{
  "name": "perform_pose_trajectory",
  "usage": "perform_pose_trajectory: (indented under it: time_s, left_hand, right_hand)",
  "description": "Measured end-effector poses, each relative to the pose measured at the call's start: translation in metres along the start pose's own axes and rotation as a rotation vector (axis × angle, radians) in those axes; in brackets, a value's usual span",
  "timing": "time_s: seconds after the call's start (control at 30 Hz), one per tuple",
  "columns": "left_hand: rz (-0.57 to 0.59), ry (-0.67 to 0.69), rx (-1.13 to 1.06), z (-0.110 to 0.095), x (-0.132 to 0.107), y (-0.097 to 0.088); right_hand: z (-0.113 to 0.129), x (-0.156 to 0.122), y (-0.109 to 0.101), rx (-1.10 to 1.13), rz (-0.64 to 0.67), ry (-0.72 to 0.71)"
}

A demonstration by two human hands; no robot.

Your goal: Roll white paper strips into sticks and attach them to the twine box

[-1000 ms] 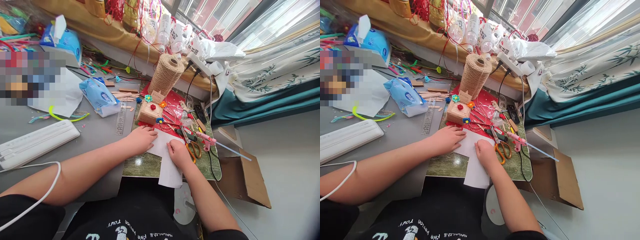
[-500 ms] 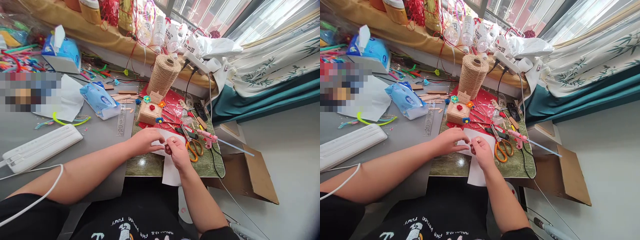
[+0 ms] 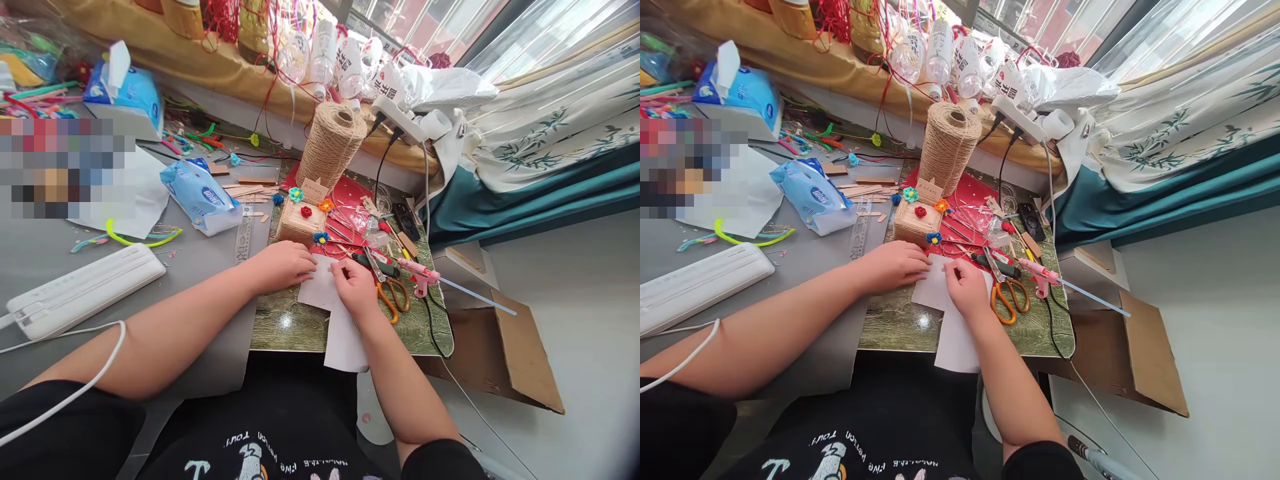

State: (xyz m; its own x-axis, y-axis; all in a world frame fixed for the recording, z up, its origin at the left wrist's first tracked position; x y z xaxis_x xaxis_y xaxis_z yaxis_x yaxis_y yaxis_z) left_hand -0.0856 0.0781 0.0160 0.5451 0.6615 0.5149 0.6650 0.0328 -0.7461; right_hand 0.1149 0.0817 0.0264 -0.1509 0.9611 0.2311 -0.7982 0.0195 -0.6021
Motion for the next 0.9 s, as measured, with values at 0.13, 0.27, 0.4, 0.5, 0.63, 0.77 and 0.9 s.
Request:
perform_pose_trajectory:
  time_s: [0.13, 0.27, 0.4, 0.5, 0.63, 0.77, 0.9]
  left_hand:
    - [0.150, -0.020, 0.102, 0.002, -0.002, 0.005]
    - [0.181, -0.120, 0.138, 0.002, -0.003, 0.008]
    - [0.205, -0.163, 0.163, 0.002, -0.002, 0.009]
    - [0.207, -0.179, 0.164, 0.003, -0.002, 0.008]
    - [0.208, -0.203, 0.150, 0.004, -0.002, 0.008]
    - [0.207, -0.225, 0.152, 0.004, -0.002, 0.008]
    - [0.204, -0.240, 0.148, 0.006, -0.002, 0.009]
  right_hand:
    - [-0.004, 0.006, 0.028, -0.184, -0.001, -0.171]
    - [-0.012, 0.003, 0.045, -0.359, 0.023, -0.311]
    - [-0.013, -0.001, 0.050, -0.536, 0.008, -0.402]
    - [-0.012, -0.004, 0.049, -0.625, -0.007, -0.420]
    - [-0.010, -0.007, 0.048, -0.695, 0.034, -0.433]
    - [-0.011, -0.010, 0.046, -0.724, 0.078, -0.420]
    - [-0.010, -0.018, 0.041, -0.738, 0.123, -0.414]
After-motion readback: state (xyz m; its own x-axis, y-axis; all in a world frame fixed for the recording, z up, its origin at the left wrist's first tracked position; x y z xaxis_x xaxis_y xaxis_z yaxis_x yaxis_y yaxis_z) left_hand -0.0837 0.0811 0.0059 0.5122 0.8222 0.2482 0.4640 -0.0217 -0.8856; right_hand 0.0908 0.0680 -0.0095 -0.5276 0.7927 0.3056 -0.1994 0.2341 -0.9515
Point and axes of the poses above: each hand's wrist, its own x-axis towards the middle knuckle, its own y-axis out of the palm, z = x × y, the point moved 4 cm from there along x, towards the middle knuckle, and after that the axes turned 10 degrees about -z, right-handed, at the moved point
